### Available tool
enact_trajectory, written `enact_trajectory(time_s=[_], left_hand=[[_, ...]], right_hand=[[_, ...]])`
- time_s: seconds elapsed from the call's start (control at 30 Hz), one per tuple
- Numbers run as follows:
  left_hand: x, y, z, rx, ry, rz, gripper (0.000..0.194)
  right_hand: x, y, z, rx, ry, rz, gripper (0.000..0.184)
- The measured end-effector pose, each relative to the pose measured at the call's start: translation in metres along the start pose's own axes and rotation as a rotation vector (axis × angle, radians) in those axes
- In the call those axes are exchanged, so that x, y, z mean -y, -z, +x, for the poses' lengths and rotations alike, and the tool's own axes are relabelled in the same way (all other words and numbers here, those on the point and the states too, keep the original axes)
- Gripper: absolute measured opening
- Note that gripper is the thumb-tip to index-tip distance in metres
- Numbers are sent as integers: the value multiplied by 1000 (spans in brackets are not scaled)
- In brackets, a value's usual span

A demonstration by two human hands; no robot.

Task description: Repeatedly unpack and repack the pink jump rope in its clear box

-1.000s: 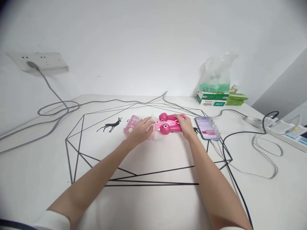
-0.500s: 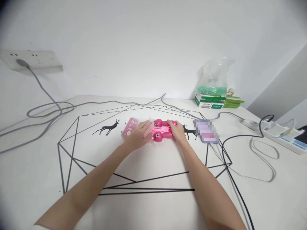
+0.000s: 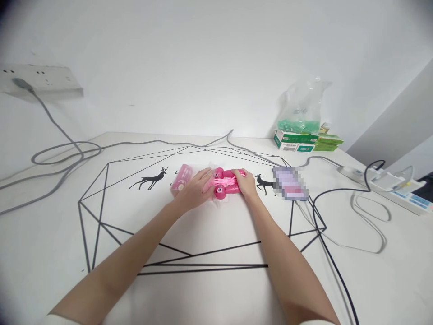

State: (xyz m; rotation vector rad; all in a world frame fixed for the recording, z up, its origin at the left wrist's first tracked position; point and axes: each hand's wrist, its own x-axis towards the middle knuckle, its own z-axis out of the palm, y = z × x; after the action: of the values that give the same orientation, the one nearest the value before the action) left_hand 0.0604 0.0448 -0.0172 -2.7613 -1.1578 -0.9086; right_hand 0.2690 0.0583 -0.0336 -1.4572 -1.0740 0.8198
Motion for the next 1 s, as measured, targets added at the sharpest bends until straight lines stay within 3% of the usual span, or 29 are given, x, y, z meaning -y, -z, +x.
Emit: enact_trajectory(time_s=[0.17,0.43,0.6,0.87,1.0], left_hand=[[0,-1,-1,-34,14,3,52],[0,2,1,-41,-6,-12,45],[0,2,2,-39,-21,-36,39],[-1,2,1,-26,55,-69,50],[0,3,0,-11,60,-102,51]], right_hand=[[-3,-5,2,54,28,-45,37],[0,-9,1,-105,112,-260,43],[2,-12,-2,-160,61,-248,42],[2,-19,-10,-3,71,-147,35],[3,-21,-11,26,83,-176,46]])
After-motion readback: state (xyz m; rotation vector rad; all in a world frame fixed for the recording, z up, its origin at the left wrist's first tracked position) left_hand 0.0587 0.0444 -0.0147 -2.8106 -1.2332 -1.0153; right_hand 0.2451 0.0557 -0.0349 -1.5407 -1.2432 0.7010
